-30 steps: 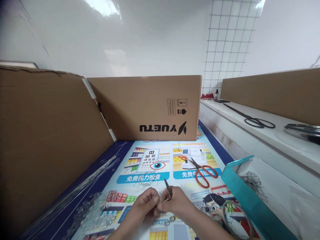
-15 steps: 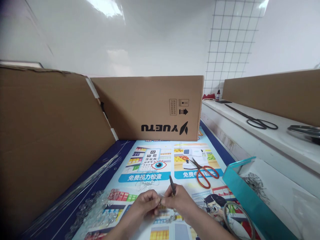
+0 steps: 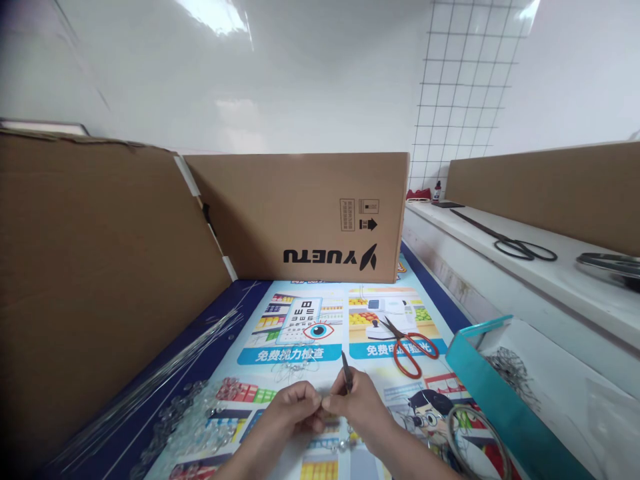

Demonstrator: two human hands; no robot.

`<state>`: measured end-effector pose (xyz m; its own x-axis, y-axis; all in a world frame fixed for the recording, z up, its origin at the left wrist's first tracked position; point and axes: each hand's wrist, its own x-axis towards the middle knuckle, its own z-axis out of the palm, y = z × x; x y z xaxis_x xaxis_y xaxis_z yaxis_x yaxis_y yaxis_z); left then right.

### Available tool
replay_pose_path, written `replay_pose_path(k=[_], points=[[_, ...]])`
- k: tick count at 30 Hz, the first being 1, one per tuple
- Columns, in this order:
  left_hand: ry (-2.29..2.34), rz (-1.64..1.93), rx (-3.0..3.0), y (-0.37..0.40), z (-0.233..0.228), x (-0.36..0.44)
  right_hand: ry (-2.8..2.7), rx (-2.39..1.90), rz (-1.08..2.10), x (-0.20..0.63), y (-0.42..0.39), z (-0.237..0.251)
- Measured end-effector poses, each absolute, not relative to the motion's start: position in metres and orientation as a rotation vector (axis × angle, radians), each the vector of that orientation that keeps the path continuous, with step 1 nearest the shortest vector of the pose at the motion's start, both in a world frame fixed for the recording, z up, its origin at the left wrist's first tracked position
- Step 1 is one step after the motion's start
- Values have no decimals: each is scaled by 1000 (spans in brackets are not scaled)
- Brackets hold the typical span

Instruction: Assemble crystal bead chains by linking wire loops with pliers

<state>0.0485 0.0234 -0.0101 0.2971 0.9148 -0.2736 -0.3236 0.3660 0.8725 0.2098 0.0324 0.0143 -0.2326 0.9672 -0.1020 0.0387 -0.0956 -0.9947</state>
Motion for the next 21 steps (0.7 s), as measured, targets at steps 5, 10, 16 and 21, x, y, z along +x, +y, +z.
replay_pose_path(k=[5,10,16,21], points=[[874,965,825,25,-9,48,-1368,-1195,1430,210,32,16],[871,964,842,26,-11,47,-1412,-1217,1397,210,33,18],[862,983,828,24,-11,47,-1481,-1246,1333,209,34,13],[831,1009,841,22,-3,47,-1537,-1268,1281,207,33,11]])
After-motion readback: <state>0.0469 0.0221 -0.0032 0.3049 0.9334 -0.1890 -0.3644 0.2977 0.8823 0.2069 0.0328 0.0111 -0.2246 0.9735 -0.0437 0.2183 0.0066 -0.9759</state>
